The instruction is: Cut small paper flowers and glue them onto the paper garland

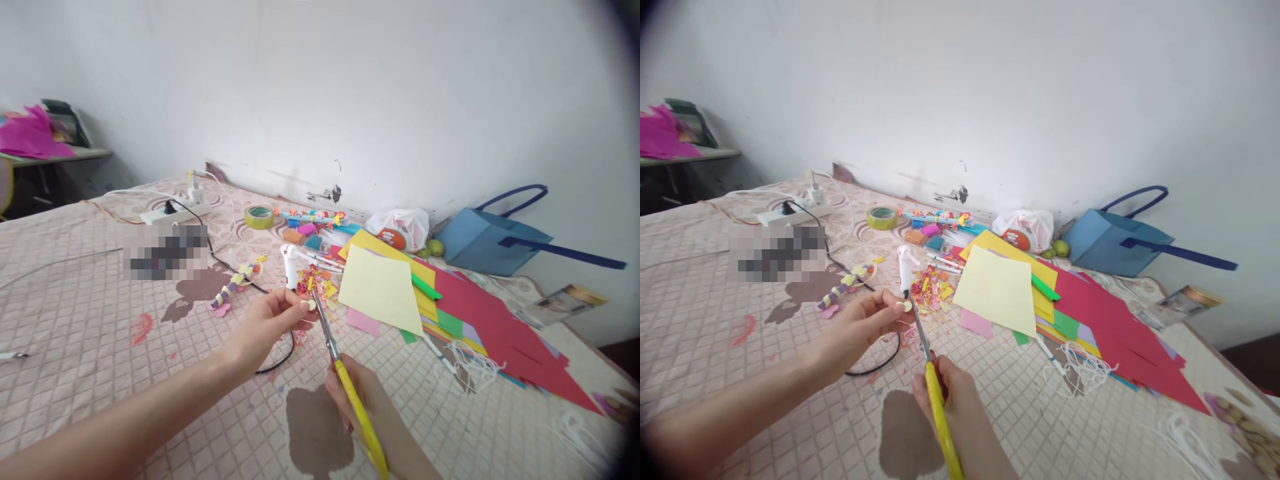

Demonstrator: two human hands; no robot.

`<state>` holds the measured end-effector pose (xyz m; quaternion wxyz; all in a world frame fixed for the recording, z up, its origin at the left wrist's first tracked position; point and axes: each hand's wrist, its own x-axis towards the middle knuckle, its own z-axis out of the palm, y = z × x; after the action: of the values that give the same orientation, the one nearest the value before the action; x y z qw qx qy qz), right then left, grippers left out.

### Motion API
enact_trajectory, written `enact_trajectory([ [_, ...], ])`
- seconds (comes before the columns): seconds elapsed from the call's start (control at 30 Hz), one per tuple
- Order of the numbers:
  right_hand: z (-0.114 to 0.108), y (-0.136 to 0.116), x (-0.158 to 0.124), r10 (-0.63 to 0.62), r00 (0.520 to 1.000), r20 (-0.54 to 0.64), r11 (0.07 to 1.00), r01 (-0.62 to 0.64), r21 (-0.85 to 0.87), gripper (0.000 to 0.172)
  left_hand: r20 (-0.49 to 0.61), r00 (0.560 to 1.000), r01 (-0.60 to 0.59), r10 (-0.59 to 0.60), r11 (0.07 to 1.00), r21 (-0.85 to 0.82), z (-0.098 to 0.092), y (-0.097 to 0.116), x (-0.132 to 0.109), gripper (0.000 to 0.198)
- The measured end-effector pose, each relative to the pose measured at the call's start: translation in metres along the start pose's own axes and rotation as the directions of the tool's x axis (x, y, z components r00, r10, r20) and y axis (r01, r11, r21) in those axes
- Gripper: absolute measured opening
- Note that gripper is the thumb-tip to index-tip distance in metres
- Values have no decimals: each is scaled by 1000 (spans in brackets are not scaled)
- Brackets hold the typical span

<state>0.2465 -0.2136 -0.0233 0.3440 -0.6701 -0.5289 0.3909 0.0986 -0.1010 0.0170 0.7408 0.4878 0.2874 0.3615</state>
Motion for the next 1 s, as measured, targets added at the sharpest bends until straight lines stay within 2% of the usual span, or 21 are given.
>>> enact_trajectory([
  [0.37,5,9,2,-1,998,-62,999,4,52,39,-47,999,5,-5,1000,-3,4,2,-2,21],
  [0.63,-1,3,3,-60,996,-58,997,57,-61,32,-37,999,11,-11,1000,-7,3,1,-2,20],
  [1.0,0,4,1,-12,998,-68,1000,11,-23,34,-30,1000,-6,6,1000,-4,2,-1,-2,19],
])
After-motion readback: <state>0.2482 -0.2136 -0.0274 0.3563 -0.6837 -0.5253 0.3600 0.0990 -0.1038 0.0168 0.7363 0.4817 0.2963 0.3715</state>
